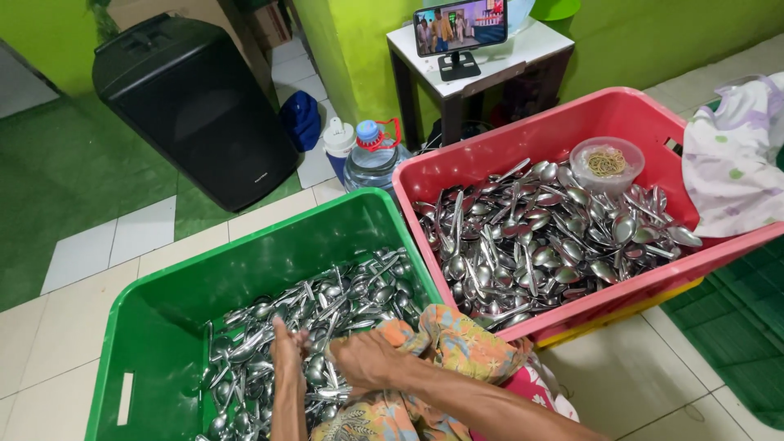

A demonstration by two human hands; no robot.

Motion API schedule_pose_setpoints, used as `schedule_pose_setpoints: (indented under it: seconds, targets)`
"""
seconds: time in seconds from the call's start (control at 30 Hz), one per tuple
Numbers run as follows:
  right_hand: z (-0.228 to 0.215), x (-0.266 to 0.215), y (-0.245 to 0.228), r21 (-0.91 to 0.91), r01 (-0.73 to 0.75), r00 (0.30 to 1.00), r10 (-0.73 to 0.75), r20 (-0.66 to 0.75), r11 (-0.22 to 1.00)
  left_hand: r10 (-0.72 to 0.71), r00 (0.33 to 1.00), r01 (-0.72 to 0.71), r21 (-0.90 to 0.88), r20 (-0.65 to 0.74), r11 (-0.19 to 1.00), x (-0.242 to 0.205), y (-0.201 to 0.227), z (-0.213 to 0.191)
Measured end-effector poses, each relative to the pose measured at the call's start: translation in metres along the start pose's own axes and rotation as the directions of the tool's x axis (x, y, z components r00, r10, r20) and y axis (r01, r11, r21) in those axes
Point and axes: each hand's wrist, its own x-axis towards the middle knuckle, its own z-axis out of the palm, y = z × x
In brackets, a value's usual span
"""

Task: Wipe individual spoons with a cloth and transfer them from a green bin to a pink bin.

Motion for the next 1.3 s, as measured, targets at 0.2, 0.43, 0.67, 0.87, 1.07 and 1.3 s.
schedule_pose_setpoints:
  seconds: [0.2,0.43,0.67,0.87,1.07,1.3]
  targets:
    - [-0.024,0.006,0.01,0.301,-0.204,0.963,0.247,-0.11,0.932,0.099,0.911,0.12,-0.487,0.4,0.865,-0.059,0.039,0.012]
    - [-0.032,-0.001,-0.001,0.15,-0.188,0.957,0.216,-0.192,0.971,0.081,0.965,0.038,-0.439,0.25,0.898,-0.086,0.062,0.019]
    - [-0.023,0.009,-0.017,-0.276,0.032,0.962,-0.105,-0.252,0.961,0.025,0.945,0.087,-0.326,0.325,0.941,-0.096,0.059,0.03]
    - [-0.021,0.011,-0.011,-0.35,-0.007,0.951,-0.102,-0.293,0.937,0.023,0.929,0.099,-0.307,0.37,0.947,-0.1,0.064,0.027]
    - [-0.041,0.005,-0.014,0.104,0.042,0.902,0.007,-0.433,0.994,0.046,0.926,0.111,-0.388,0.375,0.915,-0.073,0.047,0.021]
    - [0.02,0.018,0.019,0.254,-0.205,0.942,0.261,-0.211,0.945,0.147,0.978,-0.077,-0.405,0.146,0.911,-0.059,0.031,0.013]
